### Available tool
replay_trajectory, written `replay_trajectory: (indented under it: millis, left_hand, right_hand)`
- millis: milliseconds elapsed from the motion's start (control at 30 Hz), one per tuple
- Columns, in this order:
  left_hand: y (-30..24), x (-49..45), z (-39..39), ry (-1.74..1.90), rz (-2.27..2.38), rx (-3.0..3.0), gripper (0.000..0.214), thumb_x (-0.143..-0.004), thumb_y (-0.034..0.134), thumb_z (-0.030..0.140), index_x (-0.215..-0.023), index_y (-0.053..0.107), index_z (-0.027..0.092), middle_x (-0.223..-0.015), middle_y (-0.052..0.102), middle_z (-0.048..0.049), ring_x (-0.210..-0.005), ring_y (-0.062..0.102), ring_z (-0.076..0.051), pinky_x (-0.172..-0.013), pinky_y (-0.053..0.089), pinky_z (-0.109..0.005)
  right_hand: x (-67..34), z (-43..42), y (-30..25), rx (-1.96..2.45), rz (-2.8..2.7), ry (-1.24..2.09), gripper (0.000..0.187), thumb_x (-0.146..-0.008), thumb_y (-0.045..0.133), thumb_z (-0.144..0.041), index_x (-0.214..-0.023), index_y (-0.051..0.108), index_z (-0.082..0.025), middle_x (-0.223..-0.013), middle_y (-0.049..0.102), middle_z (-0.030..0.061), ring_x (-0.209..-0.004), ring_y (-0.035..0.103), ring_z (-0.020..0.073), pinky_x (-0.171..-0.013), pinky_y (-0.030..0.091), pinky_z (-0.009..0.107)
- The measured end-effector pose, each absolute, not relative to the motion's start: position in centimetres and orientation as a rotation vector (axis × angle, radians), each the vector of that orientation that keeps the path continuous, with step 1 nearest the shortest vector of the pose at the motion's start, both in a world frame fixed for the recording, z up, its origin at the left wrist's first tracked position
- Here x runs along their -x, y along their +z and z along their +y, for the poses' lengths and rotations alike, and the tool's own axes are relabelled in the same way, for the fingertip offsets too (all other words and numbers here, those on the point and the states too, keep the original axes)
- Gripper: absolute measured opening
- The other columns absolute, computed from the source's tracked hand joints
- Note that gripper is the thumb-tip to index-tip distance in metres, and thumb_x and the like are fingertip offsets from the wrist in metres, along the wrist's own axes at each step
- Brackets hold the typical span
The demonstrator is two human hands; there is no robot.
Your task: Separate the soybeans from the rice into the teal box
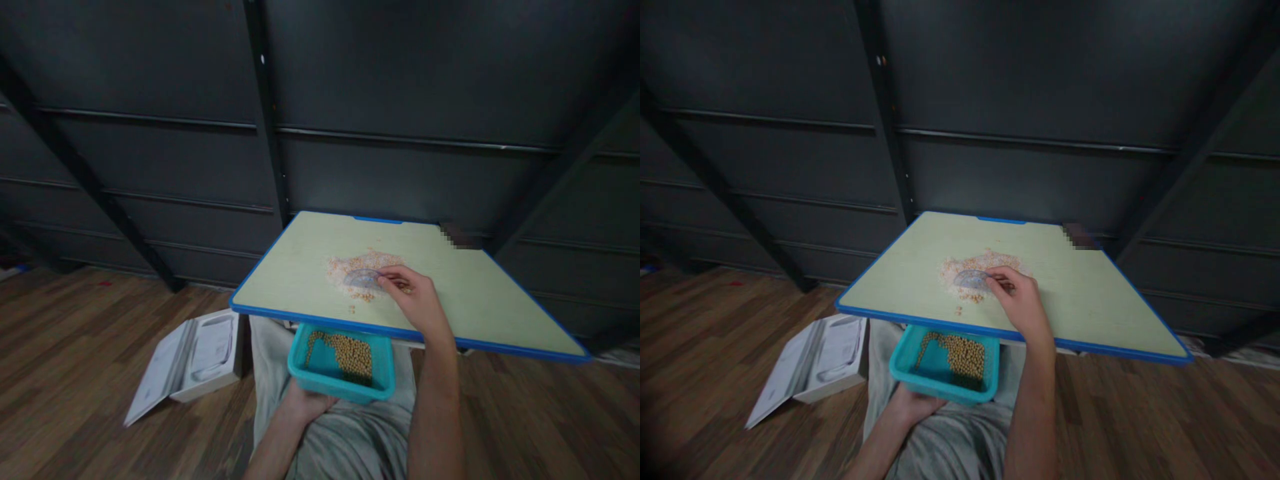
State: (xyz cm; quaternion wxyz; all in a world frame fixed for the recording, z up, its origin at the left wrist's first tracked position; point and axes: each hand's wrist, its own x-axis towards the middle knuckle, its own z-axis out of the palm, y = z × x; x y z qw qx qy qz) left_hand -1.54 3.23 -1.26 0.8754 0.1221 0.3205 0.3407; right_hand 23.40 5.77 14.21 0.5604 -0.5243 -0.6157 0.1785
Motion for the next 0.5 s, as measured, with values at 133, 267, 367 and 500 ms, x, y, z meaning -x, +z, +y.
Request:
replay_trajectory:
  millis: [133, 267, 367, 500]
  left_hand:
    - [-2.3, 1.7, 3.4, 0.711, 0.636, -0.277, 0.063, -0.057, 0.096, 0.039, -0.116, 0.083, 0.023, -0.103, 0.091, -0.0105, -0.141, 0.069, -0.046, -0.131, 0.043, -0.063]
    - [-2.1, 1.6, 3.5, 0.683, 0.64, -0.307, 0.054, -0.062, 0.093, 0.046, -0.11, 0.084, 0.024, -0.105, 0.091, -0.0107, -0.142, 0.069, -0.045, -0.13, 0.044, -0.064]
    - [-2.2, 1.6, 3.6, 0.69, 0.641, -0.314, 0.055, -0.063, 0.093, 0.047, -0.111, 0.084, 0.022, -0.107, 0.091, -0.0126, -0.143, 0.067, -0.045, -0.129, 0.045, -0.064]
    - [-2.9, 1.7, 3.6, 0.705, 0.65, -0.291, 0.064, -0.062, 0.094, 0.045, -0.12, 0.082, 0.02, -0.106, 0.091, -0.0127, -0.143, 0.068, -0.044, -0.128, 0.046, -0.062]
  right_hand:
    - [-23.4, 5.8, 14.1, 1.234, -1.464, 0.436, 0.018, -0.094, 0.079, -0.038, -0.102, 0.085, -0.024, -0.101, 0.088, 0.0087, -0.091, 0.082, 0.0279, -0.085, 0.066, 0.044]
    - [-23.4, 5.7, 14.1, 1.236, -1.475, 0.446, 0.017, -0.095, 0.078, -0.037, -0.102, 0.086, -0.024, -0.102, 0.088, 0.0081, -0.092, 0.082, 0.0274, -0.087, 0.066, 0.044]
    - [-23.4, 5.7, 14.1, 1.238, -1.484, 0.454, 0.016, -0.095, 0.078, -0.036, -0.102, 0.086, -0.024, -0.102, 0.088, 0.0079, -0.092, 0.082, 0.0272, -0.087, 0.065, 0.044]
    - [-23.3, 5.6, 14.2, 1.233, -1.492, 0.479, 0.016, -0.095, 0.078, -0.036, -0.1, 0.085, -0.024, -0.101, 0.087, 0.0078, -0.092, 0.082, 0.0271, -0.087, 0.065, 0.043]
